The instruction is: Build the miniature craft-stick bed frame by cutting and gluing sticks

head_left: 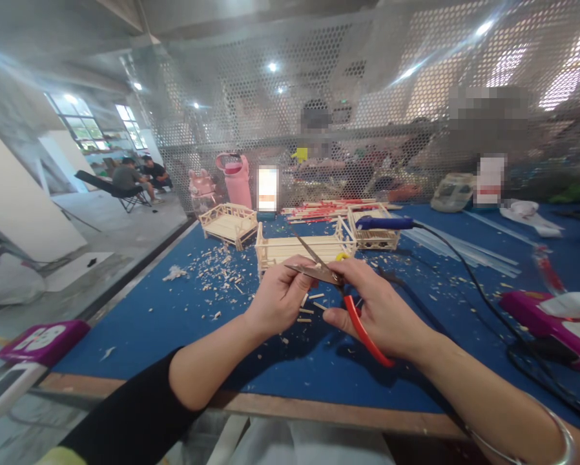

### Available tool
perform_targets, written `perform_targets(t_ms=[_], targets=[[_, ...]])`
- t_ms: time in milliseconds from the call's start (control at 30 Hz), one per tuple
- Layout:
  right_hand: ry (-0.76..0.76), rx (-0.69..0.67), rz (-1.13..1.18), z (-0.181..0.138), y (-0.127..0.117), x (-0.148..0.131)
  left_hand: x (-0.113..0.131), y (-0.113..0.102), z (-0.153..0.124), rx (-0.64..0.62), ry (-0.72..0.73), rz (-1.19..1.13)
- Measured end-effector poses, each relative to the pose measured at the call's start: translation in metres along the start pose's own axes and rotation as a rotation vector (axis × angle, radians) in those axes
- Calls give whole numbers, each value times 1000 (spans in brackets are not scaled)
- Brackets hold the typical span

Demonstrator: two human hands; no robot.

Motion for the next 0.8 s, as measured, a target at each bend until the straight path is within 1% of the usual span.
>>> perform_targets(t_ms=[100,233,300,433,567,633,800], targets=[[28,-20,68,-2,3,3,2,2,0,-23,15,10],[82,-68,212,-3,9,6,3,1,0,-9,8,48],[101,-77,245,-3,10,7,4,1,0,-16,16,63],[83,-54,190,-2,8,5,10,0,0,-9,71,113],[18,7,67,-2,2,2,18,-7,0,73,155,229],[5,12,50,-2,1,1,22,-9,-1,95,202,295],[13,-10,65,-3,3,1,27,-6,-2,72,246,406]])
Point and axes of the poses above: each hand's wrist, its own z-axis towards the middle knuckle, its own y-axis out of the palm, x = y × z, the point moved 10 cm from there along z, towards the middle knuckle, and after that the axes turned 6 degrees about x, right-handed, at the moved point
